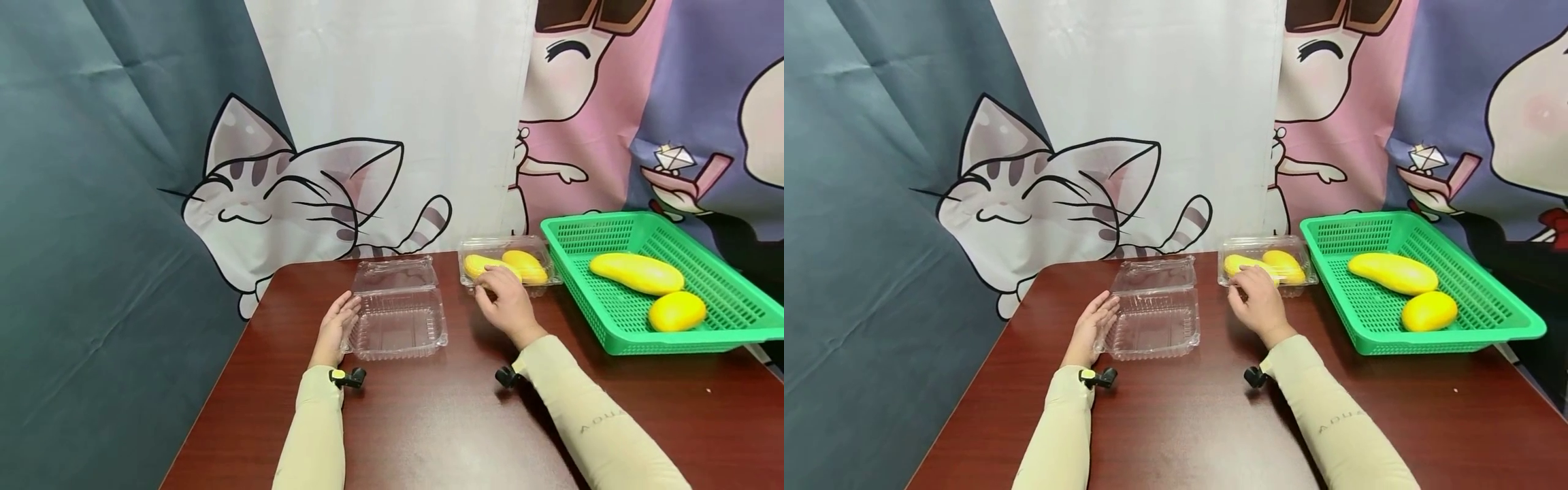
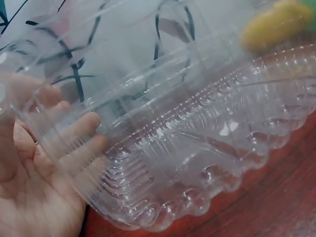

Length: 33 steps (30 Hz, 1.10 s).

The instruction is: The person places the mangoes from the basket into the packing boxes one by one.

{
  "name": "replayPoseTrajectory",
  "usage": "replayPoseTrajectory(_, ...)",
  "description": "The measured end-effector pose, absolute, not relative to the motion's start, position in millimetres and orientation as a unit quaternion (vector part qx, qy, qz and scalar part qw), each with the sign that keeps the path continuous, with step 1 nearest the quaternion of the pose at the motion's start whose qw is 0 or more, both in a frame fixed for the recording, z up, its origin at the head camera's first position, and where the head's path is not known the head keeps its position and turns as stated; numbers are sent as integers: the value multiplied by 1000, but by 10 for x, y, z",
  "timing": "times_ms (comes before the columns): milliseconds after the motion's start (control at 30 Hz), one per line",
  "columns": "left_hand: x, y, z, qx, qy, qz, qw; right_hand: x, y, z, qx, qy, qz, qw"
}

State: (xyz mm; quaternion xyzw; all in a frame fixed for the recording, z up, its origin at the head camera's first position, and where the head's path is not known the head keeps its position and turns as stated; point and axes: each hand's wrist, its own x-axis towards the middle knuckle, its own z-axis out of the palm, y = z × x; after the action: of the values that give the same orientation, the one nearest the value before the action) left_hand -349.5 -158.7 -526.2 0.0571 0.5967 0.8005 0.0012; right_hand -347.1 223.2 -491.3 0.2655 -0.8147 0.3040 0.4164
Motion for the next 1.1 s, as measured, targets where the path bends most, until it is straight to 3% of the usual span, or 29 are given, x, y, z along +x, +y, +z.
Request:
replayPoseTrajectory(300, -3476, -1592, -5303, 50, 592, 804, -9, -3410, 2600, -3936, 188, -874, 285, 347)
replayPoseTrajectory(500, -3485, -1630, -5332, 50, 592, 804, -14, -3419, 3030, -3556, 136, -906, 282, 286)
replayPoseTrajectory(800, -3463, -1651, -5352, 40, 600, 799, -11, -3520, 3867, -3501, 51, -946, 283, 148)
replayPoseTrajectory(1100, -3469, -1662, -5349, 41, 596, 802, -4, -3569, 4612, -3716, 23, -976, 218, -12)
